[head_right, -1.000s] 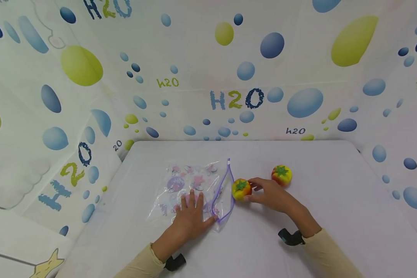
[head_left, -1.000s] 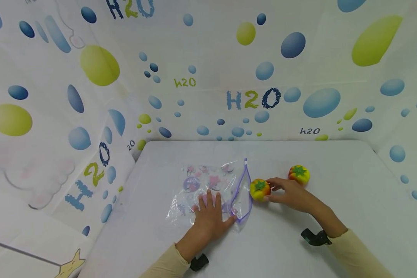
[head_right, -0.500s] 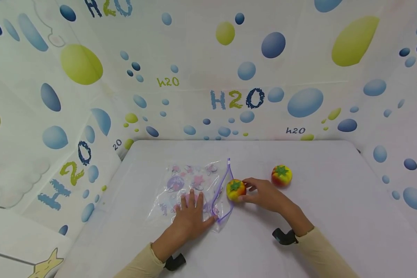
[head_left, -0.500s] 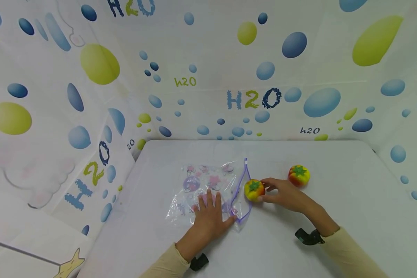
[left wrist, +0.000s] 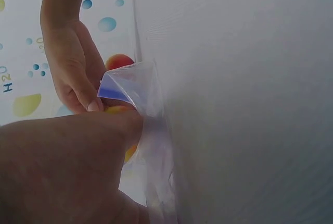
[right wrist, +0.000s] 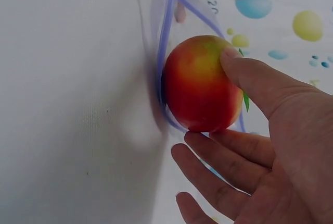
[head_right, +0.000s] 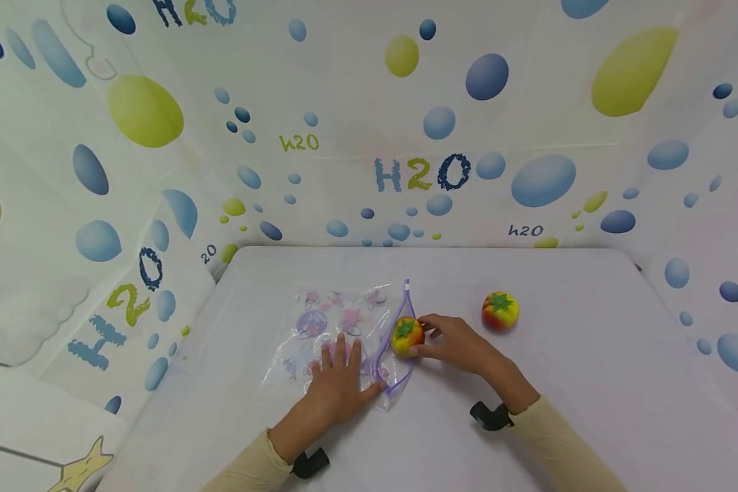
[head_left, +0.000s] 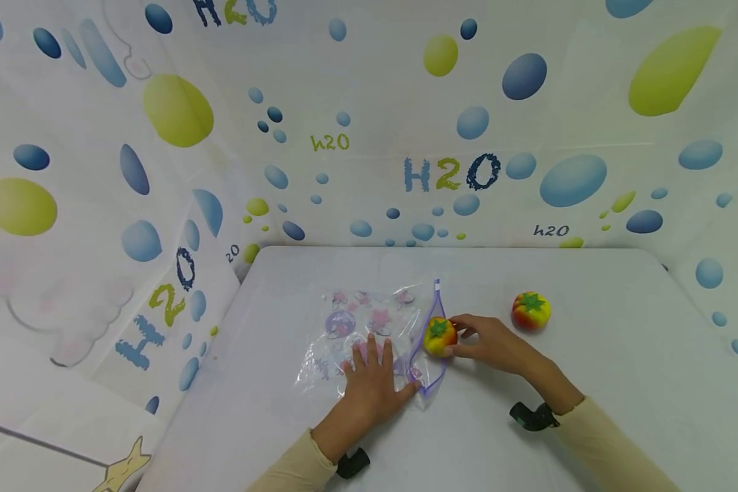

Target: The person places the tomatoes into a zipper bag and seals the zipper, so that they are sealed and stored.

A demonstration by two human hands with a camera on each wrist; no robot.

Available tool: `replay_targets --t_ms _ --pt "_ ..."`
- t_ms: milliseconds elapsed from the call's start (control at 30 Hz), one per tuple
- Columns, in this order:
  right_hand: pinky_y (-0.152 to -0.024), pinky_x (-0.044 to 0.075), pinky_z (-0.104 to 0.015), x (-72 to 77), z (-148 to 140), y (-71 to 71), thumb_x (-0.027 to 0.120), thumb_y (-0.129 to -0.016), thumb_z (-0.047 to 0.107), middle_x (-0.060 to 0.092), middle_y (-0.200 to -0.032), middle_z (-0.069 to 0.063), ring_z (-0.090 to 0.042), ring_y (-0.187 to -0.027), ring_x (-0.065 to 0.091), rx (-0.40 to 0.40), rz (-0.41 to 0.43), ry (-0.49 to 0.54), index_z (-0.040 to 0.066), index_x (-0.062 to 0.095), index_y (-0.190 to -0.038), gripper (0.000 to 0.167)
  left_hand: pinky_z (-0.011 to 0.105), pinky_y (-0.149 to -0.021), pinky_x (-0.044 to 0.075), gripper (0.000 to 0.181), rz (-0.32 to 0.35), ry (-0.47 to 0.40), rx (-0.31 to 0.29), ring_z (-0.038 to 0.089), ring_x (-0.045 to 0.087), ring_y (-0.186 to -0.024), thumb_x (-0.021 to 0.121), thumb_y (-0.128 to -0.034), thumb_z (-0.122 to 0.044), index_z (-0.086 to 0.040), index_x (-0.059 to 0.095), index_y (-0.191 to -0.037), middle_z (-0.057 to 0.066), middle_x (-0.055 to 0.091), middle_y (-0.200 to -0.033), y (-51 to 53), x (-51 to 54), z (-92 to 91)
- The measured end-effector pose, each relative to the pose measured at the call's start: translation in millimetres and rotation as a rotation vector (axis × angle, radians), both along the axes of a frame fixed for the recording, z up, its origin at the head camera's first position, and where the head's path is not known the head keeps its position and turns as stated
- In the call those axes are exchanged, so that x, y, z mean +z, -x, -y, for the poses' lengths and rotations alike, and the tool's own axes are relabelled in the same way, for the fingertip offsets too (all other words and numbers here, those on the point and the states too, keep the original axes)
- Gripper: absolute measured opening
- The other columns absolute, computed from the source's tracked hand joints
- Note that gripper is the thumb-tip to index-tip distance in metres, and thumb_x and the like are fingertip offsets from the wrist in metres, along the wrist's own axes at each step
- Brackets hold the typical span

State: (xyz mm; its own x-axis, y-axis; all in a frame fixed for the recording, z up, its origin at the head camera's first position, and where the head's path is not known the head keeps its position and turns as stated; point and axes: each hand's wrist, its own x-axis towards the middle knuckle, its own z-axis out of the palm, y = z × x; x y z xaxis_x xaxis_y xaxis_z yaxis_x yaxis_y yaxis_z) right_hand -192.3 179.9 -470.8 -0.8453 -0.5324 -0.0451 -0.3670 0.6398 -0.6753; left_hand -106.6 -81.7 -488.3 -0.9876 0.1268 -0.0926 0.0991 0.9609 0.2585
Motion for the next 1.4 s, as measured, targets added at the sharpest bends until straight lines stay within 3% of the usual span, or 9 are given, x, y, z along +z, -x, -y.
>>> replay_targets --t_ms 467,1000,1133,1400 --pt "-0.085 0.059 -0.031 1.5 13.6 3.3 0.076 -0.097 0.042 0.072 -0.124 -0.009 -0.022 -0.104 0.067 -0.002 -0.002 -0.007 0.001 0.06 -0.145 0.065 0.075 -0.113 0.033 0.096 0.008 0.004 -0.007 0.062 0.031 -0.149 0.066 -0.0931 -0.066 -0.001 0.041 -0.16 0.032 0.029 -0.167 0.1 3.3 0.4" --pt "-0.089 0.061 -0.038 -4.1 31.9 7.4 0.078 -0.097 0.036 0.071 -0.128 -0.015 -0.024 -0.105 0.068 -0.062 0.025 0.023 0.001 0.055 -0.146 0.064 0.075 -0.115 0.032 0.099 0.025 -0.007 -0.01 0.061 0.027 -0.151 0.062 -0.0942 -0.069 -0.001 0.038 -0.161 0.032 0.025 -0.169 0.9 2.6 1.2" --pt "-0.086 0.061 -0.036 -4.4 35.6 7.3 0.08 -0.096 0.033 0.069 -0.132 -0.019 -0.026 -0.106 0.068 -0.097 0.077 0.072 0.007 0.05 -0.133 0.054 0.075 -0.115 0.031 0.099 0.03 -0.015 -0.003 0.061 0.026 -0.152 0.062 -0.0942 -0.069 -0.001 0.038 -0.162 0.031 0.024 -0.169 1.0 2.8 0.9" --pt "-0.085 0.062 -0.035 -7.5 40.4 9.5 0.08 -0.096 0.032 0.07 -0.107 -0.005 -0.024 -0.104 0.068 -0.099 0.07 0.068 0.011 0.056 -0.108 0.035 0.075 -0.115 0.031 0.1 0.045 -0.019 -0.003 0.061 0.024 -0.152 0.062 -0.0944 -0.07 -0.001 0.036 -0.162 0.032 0.023 -0.17 0.1 3.3 0.4"
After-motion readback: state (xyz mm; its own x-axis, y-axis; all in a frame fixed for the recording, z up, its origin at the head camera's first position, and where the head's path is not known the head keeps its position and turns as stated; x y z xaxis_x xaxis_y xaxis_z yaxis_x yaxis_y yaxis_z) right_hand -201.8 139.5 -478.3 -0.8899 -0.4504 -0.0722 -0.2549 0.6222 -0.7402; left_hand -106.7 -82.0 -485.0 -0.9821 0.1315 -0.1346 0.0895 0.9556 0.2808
